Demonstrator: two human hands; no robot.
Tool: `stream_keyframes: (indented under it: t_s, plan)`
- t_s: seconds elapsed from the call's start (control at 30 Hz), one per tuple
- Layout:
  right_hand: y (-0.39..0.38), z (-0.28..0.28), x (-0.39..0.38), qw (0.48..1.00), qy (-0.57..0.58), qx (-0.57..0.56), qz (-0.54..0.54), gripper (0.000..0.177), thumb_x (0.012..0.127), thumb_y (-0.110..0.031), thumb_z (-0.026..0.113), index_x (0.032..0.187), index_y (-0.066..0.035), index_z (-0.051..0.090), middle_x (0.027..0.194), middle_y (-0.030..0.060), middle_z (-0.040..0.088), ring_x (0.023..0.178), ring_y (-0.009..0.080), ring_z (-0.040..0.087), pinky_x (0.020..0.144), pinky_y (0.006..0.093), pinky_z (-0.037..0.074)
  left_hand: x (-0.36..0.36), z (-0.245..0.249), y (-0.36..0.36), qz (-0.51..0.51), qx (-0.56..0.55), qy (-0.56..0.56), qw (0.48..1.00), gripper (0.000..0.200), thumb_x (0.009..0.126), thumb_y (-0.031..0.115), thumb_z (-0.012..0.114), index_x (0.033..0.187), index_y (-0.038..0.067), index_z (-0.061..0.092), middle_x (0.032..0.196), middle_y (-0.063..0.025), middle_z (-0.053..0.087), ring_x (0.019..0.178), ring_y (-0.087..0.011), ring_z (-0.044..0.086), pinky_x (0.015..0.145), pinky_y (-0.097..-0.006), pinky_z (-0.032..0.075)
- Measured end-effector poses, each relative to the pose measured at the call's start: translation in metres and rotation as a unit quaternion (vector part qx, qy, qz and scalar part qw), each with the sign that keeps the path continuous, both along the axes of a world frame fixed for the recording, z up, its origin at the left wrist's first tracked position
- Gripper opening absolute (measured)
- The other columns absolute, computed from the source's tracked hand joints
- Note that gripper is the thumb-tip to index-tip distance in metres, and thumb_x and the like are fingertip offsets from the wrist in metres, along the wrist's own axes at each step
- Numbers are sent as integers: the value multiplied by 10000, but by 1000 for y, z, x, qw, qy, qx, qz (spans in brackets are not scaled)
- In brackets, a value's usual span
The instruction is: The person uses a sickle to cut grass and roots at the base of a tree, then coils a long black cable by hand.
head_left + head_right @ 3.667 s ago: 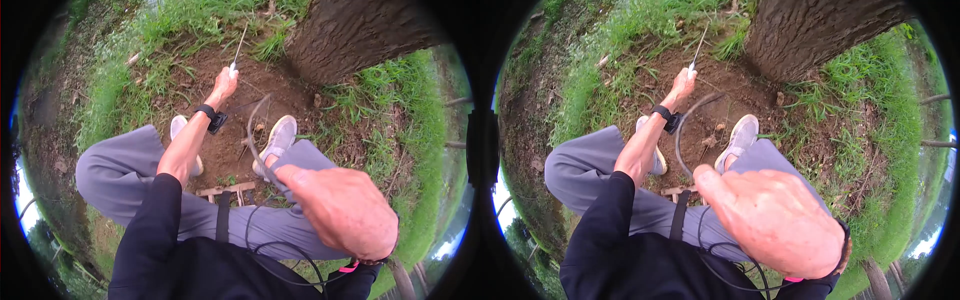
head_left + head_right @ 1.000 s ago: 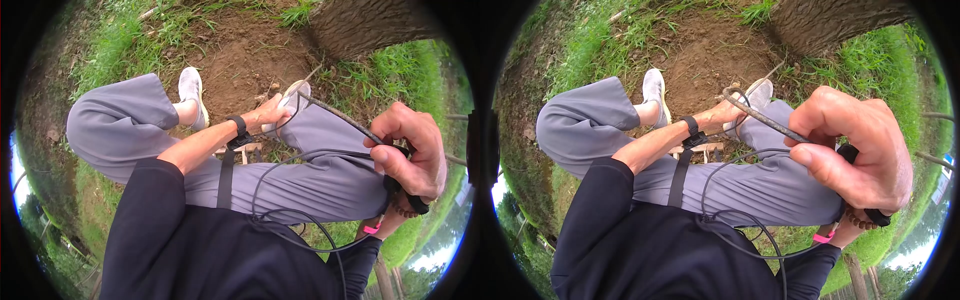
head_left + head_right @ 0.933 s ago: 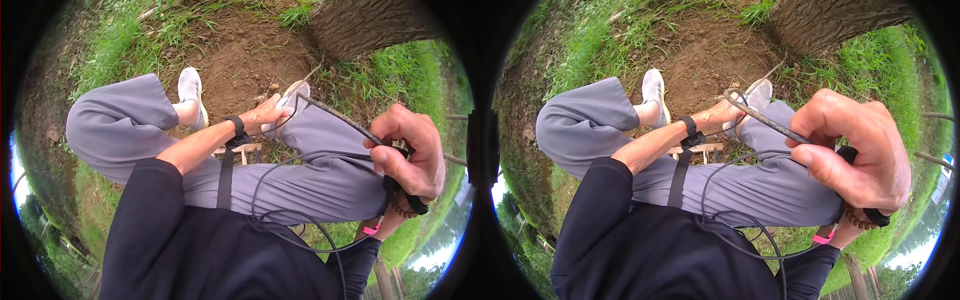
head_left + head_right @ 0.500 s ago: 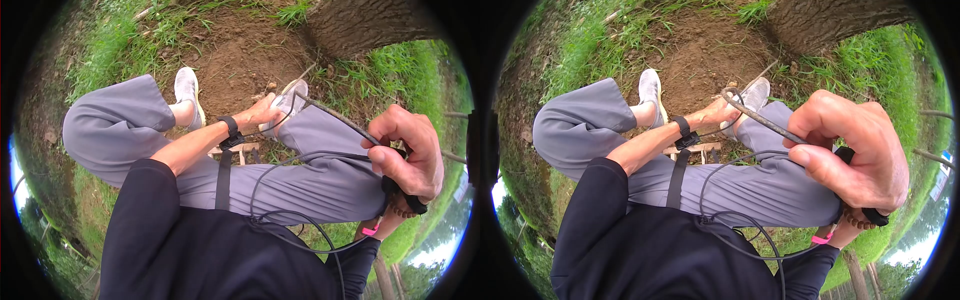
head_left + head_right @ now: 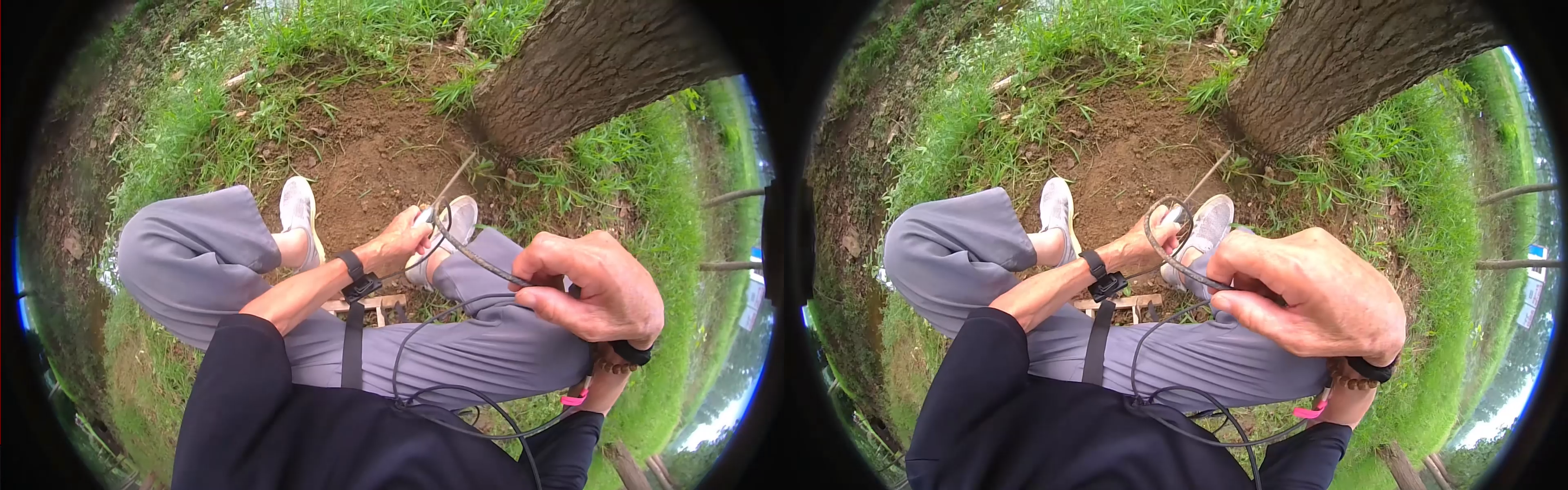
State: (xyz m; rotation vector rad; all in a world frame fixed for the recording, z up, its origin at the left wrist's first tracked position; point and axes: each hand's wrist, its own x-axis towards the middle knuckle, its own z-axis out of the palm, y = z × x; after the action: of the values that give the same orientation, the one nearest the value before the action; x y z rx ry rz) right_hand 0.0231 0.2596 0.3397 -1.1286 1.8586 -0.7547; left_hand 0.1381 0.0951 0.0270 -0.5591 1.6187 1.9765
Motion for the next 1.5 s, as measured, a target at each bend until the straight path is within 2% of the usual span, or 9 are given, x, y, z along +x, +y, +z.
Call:
stream_keyframes:
  t_s: [0.13, 0.27, 0.4, 0.73, 0.93, 1.17, 1.23, 1.37, 1.5]
  plan:
    - [1, -2, 0, 1000, -3, -7, 11, 161, 824, -125, 648, 934, -61, 548, 707, 121, 573, 650, 323, 608, 561, 399, 467, -8, -7, -10, 15, -17, -17, 1000, 244, 897, 205, 536, 1067, 29, 529, 673, -7, 533, 543, -75, 488, 487, -224, 395]
    - [2, 1, -1, 1000, 11, 7, 27, 172, 827, -144, 652, 937, -72, 541, 722, 110, 585, 655, 323, 610, 553, 402, 470, -13, -17, -6, 53, -33, 40, 997, 153, 903, 212, 548, 939, 68, 511, 638, 44, 455, 522, -56, 411, 451, -221, 342]
    - [3, 2, -1, 999, 4, -1, 40, 181, 831, -142, 643, 960, -81, 531, 727, 110, 590, 664, 321, 612, 553, 411, 474, -32, 36, -18, 122, -18, -4, 992, 158, 916, 212, 541, 851, 89, 468, 648, 43, 447, 515, -49, 403, 438, -216, 334]
    - [-7, 0, 1, 995, 47, -28, 83, 213, 784, -141, 680, 959, -87, 571, 736, 77, 589, 671, 285, 613, 570, 390, 485, -162, 16, -58, 220, -36, 97, 970, 244, 963, 324, 487, 909, 94, 426, 642, 0, 466, 458, -63, 425, 374, -210, 344]
    - [-8, -5, -4, 998, 11, -40, 48, 146, 860, -114, 559, 867, -52, 428, 702, 140, 508, 679, 369, 557, 593, 443, 451, -222, -46, -52, 194, -44, 71, 978, 218, 945, 286, 478, 881, 80, 445, 601, -25, 471, 433, -129, 434, 368, -301, 338]
    - [-5, -10, -8, 999, -11, -23, 46, 138, 832, -87, 558, 842, -49, 426, 673, 133, 496, 650, 357, 554, 573, 438, 444, -185, -87, -72, 119, -121, 13, 985, 224, 948, 310, 458, 888, 94, 441, 607, -20, 439, 428, -142, 381, 364, -338, 292]
    - [-3, -12, -10, 996, 15, -18, 84, 241, 794, -145, 662, 1009, -89, 571, 745, 61, 588, 678, 276, 604, 592, 380, 488, -169, -75, -80, 114, -140, 12, 984, 258, 947, 328, 470, 866, 83, 463, 614, -19, 451, 457, -133, 405, 389, -323, 314]
    - [-2, -12, -9, 995, 13, -31, 91, 248, 791, -134, 660, 1019, -89, 574, 732, 55, 580, 656, 265, 596, 582, 370, 484, -164, -73, -85, 147, -225, 79, 960, 319, 942, 337, 498, 789, 57, 503, 623, -14, 482, 540, -112, 458, 474, -301, 366]
    - [-4, -11, -9, 996, 8, -50, 78, 248, 789, -119, 657, 1021, -88, 573, 716, 53, 572, 640, 263, 590, 572, 364, 479, -201, -46, -73, 196, -153, 122, 961, 289, 953, 299, 490, 804, 51, 503, 608, -17, 469, 531, -116, 452, 483, -307, 369]
